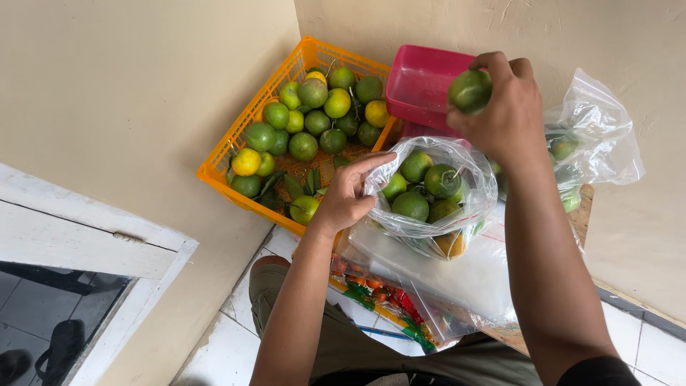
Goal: The person picks green limes from a yellow basket and places them into a pink weighing tray, then transfers them into a clear plastic bag. The person seals the bag and sets it aside, then returns to the basket to continue selecting limes.
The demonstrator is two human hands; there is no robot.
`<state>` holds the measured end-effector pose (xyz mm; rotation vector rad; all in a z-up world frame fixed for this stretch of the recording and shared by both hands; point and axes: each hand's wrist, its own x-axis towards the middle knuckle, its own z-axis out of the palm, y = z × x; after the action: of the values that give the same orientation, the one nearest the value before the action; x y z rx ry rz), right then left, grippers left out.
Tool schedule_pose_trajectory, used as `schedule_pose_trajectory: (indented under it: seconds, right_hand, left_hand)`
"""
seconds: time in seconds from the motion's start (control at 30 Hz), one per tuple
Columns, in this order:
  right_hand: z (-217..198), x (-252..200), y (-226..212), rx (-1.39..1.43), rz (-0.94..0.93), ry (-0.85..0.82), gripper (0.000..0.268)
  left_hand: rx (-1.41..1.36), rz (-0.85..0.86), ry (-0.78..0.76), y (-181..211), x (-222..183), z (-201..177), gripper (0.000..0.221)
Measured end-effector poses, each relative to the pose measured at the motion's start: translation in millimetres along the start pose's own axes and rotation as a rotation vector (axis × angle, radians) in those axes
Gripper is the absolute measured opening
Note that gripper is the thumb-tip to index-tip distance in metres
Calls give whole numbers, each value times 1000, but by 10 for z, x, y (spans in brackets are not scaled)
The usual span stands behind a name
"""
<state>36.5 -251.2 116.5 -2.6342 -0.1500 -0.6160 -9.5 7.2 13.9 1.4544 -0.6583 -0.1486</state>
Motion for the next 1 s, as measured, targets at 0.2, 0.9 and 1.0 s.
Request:
schedule_pose_trajectory:
  seconds: [0.2,0.9,1.0]
  right_hand:
    - [-54,-784,-329,393,-173,-90,78]
    - [379,-1378,-86,247,65,208,26]
    - [386,-1363,12,222,211,225,47]
  left_hand:
    - [-130,91,76,-194,55,46,79]
    - [-46,151,57,-105,23,41,75]
    - [-45,145,54,-89,33,23,72]
